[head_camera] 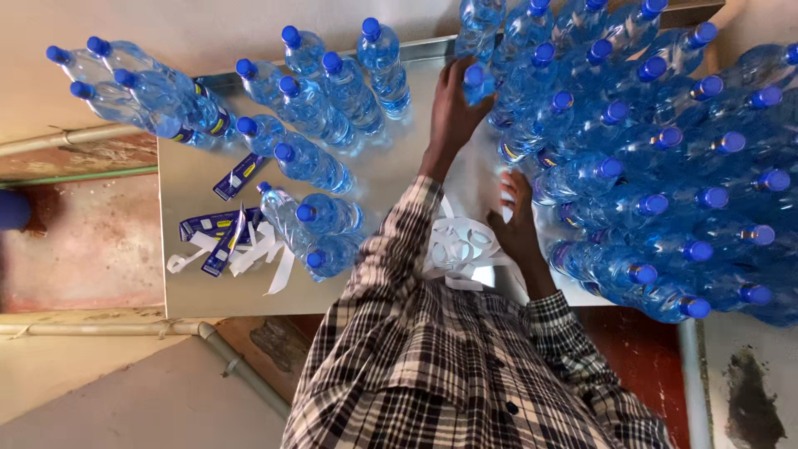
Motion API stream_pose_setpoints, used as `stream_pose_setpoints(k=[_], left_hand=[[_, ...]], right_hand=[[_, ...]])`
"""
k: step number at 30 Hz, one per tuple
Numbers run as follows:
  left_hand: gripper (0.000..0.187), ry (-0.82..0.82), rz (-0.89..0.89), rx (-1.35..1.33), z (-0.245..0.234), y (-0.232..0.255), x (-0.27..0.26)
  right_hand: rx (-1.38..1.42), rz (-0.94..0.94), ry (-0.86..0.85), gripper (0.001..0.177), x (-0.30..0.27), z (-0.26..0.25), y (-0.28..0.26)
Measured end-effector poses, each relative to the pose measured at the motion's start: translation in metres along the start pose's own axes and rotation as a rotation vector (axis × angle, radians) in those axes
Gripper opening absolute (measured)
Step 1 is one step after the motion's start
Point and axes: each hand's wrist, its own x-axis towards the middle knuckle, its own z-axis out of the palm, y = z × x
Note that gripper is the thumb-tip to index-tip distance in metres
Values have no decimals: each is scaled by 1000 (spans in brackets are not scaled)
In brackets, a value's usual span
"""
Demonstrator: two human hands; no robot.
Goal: The person repeatedly picks up plastic water bottles from a table, applies a blue and yellow label to each bottle, and places the labeled bottles into a growing stack. The person also handles loose white paper strips and label packaging on the table.
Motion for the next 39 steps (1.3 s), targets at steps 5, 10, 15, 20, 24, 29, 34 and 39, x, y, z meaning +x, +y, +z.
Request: stream_pose_setpoints(k=[5,10,15,20,24,29,34,39], left_hand=[[88,-112,115,-89,14,3,42],[118,136,38,105,18,26,23],[104,-229,9,-140,-15,25,-138],[42,409,-170,-147,-263,-77,-240],[18,798,-229,-141,-327,-128,-189],[59,433,-850,802,-317,-205,-188],[19,351,-813,1028,-322,-232,-185],[21,415,-780,1121,-330,-225,-190]], right_hand=[[32,169,-80,105,-18,12,7],[2,141,-173,91,-1,25,15],[27,209,-286,69,-8,14,39],[-31,252,-202,78,-15,10,49],[-34,178,-206,75,-13,23,51],[-17,210,-218,73,-16,29,30],[-58,232,-172,71,-20,12,24],[-54,218,-126,65,-21,6,26]])
